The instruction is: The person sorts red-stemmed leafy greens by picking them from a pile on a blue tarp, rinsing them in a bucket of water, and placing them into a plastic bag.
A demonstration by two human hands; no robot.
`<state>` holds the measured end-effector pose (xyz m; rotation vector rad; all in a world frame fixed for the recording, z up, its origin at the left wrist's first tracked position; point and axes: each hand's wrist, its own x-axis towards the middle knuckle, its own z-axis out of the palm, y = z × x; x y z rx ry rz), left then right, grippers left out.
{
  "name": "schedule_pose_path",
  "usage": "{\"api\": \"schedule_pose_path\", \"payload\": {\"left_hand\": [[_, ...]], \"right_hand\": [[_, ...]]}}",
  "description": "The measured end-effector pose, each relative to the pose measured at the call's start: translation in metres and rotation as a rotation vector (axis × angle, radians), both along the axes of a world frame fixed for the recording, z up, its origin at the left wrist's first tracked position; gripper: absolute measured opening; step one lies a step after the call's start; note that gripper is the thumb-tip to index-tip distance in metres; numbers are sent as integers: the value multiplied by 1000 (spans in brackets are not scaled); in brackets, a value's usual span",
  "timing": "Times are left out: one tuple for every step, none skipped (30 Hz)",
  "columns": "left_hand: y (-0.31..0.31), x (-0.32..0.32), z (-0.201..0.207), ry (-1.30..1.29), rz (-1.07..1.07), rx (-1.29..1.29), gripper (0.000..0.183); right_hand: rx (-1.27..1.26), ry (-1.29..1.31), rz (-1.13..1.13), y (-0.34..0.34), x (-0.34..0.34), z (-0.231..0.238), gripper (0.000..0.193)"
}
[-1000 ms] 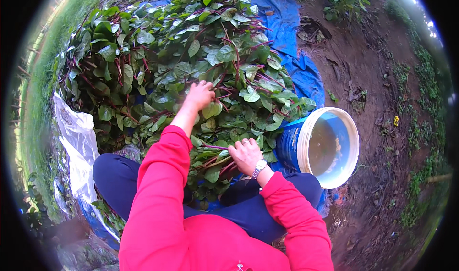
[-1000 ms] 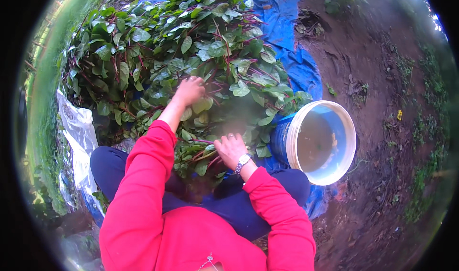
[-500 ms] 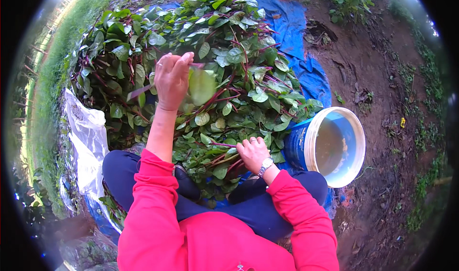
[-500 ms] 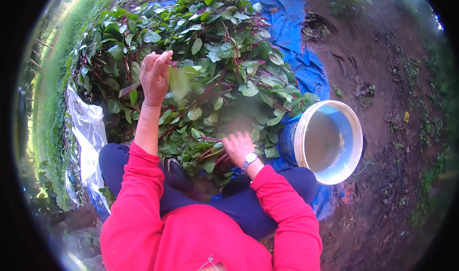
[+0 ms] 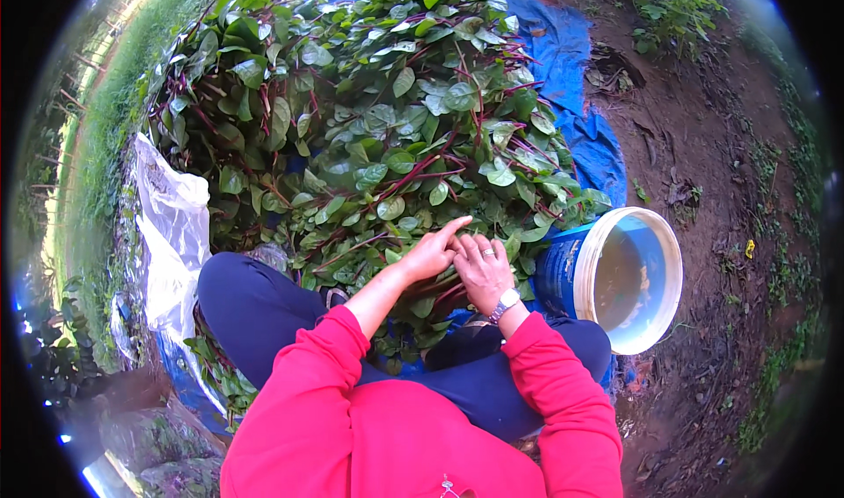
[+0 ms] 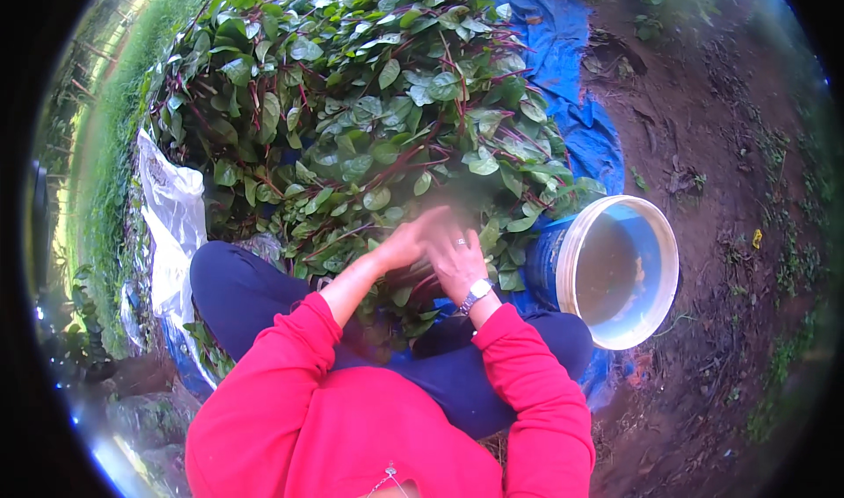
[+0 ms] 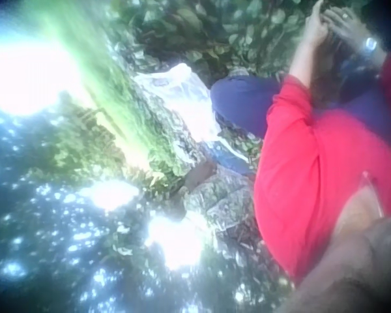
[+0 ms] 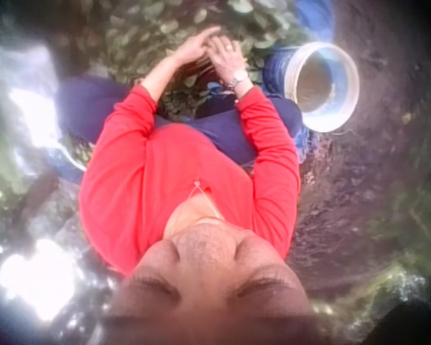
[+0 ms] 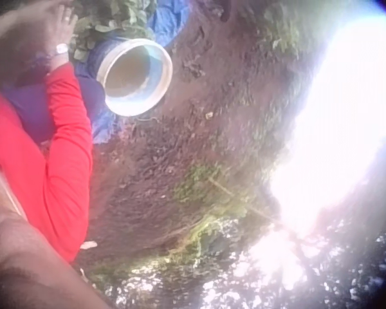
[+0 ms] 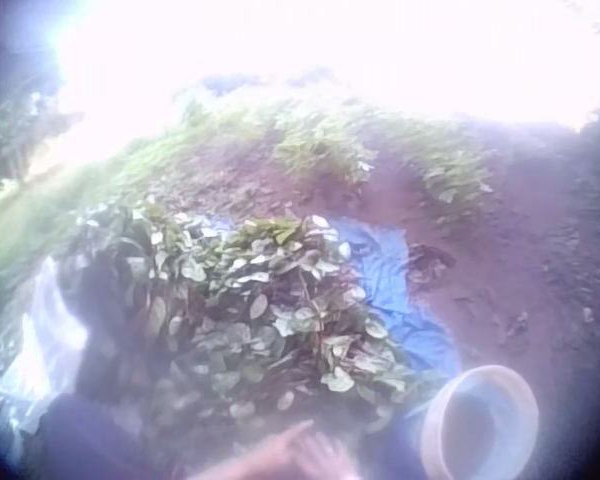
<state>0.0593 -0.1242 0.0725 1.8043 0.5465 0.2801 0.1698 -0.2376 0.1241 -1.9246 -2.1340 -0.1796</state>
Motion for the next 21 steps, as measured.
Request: {"api": "schedule_pose_path", "payload": {"left_hand": [[4, 0, 4, -2, -14, -41, 66], [10, 0, 8, 91, -84, -163, 63], [12, -2, 6, 3, -67, -142, 66], [14, -4, 4, -7, -30, -285, 61], [16, -7, 1, -18, 6, -430, 56], [22, -15, -11, -25, 157, -245, 39], [25, -20, -17, 29, 402, 41, 25], [32, -39, -43, -5, 758, 65, 20], [39, -75, -79, 21, 1166, -13, 14], [32, -92, -96, 9, 1306, -406, 11], [32, -128, -116, 64, 1237, -610, 13], [20, -125, -121, 395, 1306, -496, 20], [18, -121, -126, 395, 1296, -507, 20], [17, -118, -130, 440, 1330, -500, 24], [15, -117, -132, 484, 1367, -490, 29], [27, -131, -137, 377, 1451, -447, 41], [38, -148, -139, 283, 1531, -327, 35], [47, -144, -133, 195, 1577, -229, 30], [58, -146, -118, -28, 1664, -216, 23], [75, -153, -116, -247, 1743, -97, 17], [94, -165, -101, -283, 1805, -166, 15]], "right_hand": [[15, 2, -1, 1, 1, 1, 24], [-108, -24, -58, -2, 1, -6, 25], [-224, -50, -112, -1, 0, -9, 26], [-319, -50, -109, -4, 2, -9, 26], [-326, -49, -107, -5, 4, -10, 26], [-392, -34, -91, -5, 5, -10, 24], [-469, -24, -92, -9, 9, -13, 23], [-441, -38, -78, -7, 7, -11, 22], [-426, -35, -42, 0, -1, -5, 22], [-429, -30, -57, -3, 4, -5, 21], [-410, -12, -42, 1, 0, 0, 21], [-420, -19, -49, -1, 1, -1, 21], [-456, -38, -69, -3, 3, -2, 22], [-490, -56, -91, -5, 6, -2, 23], [-495, -62, -96, -7, 7, -4, 23], [-480, -47, -77, -3, 3, -4, 24], [-464, -31, -57, 0, -2, -2, 24], [-446, -41, -48, -1, 0, -4, 25], [-442, -39, -52, 0, -2, -5, 25], [-371, -18, -37, 1, -4, -6, 22], [-299, 3, -19, 3, -7, -7, 19]]}}
